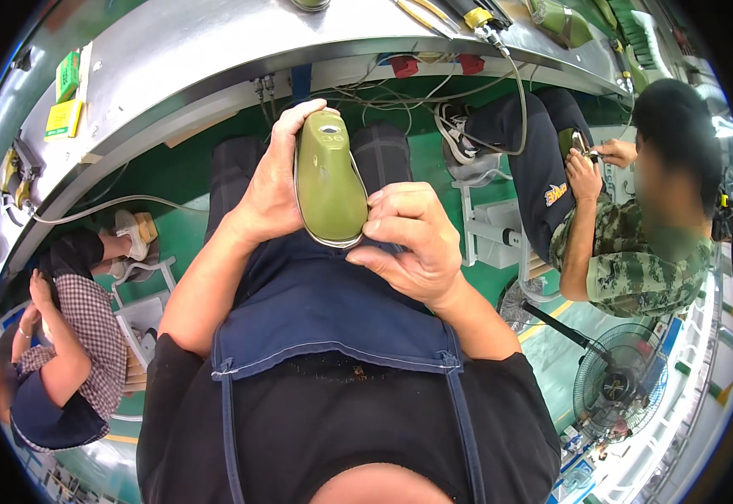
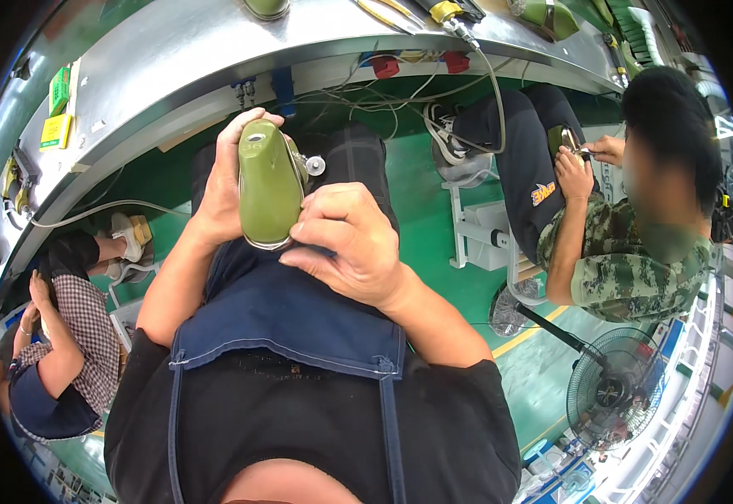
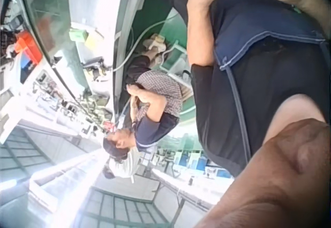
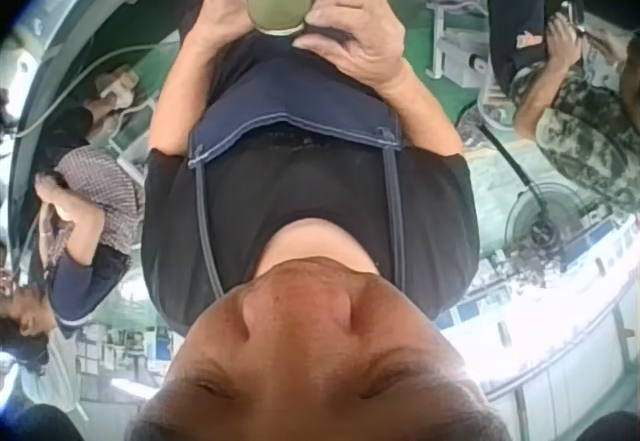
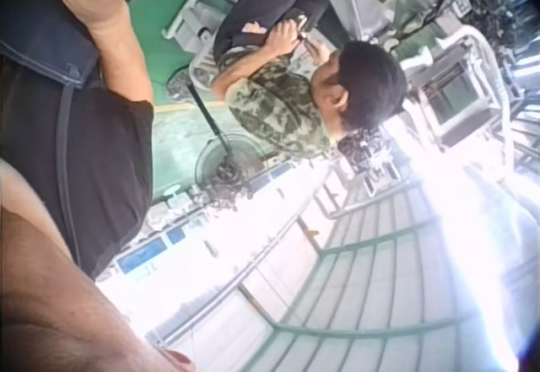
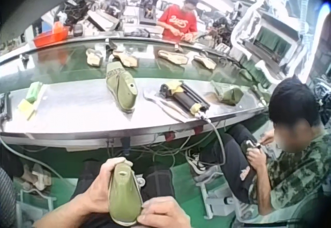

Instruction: The person assembles green high-heeled shoes on a factory assembly line. They attach a metallic strap to the shoe upper using a pneumatic nail gun and pliers, then place the finished shoe on the conveyor belt. The process is repeated for multiple shoes.

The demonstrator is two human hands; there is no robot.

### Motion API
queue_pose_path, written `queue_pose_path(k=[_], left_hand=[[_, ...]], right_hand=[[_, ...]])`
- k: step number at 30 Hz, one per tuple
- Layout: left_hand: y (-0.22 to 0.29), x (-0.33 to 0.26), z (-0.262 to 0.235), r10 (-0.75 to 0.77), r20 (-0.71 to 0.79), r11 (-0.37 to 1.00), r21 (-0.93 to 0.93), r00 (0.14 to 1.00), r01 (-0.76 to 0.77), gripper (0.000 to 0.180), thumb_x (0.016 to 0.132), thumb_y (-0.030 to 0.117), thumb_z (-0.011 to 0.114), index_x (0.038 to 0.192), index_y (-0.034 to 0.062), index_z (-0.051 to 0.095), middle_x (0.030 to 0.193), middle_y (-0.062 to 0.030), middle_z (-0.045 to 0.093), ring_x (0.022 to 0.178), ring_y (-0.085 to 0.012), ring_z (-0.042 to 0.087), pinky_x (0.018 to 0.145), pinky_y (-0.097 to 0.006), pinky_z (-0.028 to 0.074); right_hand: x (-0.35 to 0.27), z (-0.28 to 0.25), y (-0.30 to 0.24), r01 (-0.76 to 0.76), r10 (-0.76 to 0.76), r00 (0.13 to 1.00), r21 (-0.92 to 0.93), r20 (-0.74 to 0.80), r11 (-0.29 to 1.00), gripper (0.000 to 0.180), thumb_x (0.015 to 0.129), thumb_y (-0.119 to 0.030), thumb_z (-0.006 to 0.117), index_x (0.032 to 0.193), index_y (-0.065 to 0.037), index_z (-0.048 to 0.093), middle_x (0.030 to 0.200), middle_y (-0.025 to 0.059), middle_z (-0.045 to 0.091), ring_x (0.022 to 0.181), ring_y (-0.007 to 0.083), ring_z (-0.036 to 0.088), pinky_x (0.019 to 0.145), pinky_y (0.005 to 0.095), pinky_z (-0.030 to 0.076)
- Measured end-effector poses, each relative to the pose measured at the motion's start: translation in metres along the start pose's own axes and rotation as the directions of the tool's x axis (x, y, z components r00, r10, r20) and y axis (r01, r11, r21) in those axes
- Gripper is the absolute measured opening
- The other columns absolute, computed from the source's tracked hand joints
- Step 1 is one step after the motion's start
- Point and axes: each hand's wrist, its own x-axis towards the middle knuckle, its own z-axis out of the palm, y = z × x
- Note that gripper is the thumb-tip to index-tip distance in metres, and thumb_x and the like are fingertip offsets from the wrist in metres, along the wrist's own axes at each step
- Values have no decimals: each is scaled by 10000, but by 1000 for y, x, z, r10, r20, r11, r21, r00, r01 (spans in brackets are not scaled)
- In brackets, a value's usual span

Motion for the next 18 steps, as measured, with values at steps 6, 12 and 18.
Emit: queue_pose_path(k=[6, 12, 18], left_hand=[[1, 1, -3, 82, 22, 997, 7, 996, -82, 1098, 701, 93, 949, 1574, 67, 284, 1436, -175, 516, 1145, -248, 622, 980, -398, 538], [5, 2, -7, 143, 35, 988, 46, 989, -144, 1054, 718, 77, 922, 1568, 54, 298, 1419, -174, 516, 1119, -250, 620, 976, -402, 529], [5, -2, -8, 138, 51, 990, 29, 989, -140, 1027, 736, 57, 899, 1569, 47, 298, 1413, -170, 512, 1124, -246, 614, 989, -397, 519]], right_hand=[[-4, 6, -8, 82, -87, 995, -115, -38, 990, 436, 664, -122, 955, 1009, -86, 691, 1002, 65, 649, 911, 291, 669, 753, 388, 547], [-4, 6, -13, 73, -74, 997, -105, -4, 992, 375, 683, -115, 939, 958, -69, 688, 987, 71, 645, 884, 299, 661, 741, 397, 546], [4, 2, -19, 79, -70, 994, -115, 82, 990, 358, 675, -116, 929, 907, -47, 664, 972, 91, 634, 857, 308, 651, 701, 396, 548]])
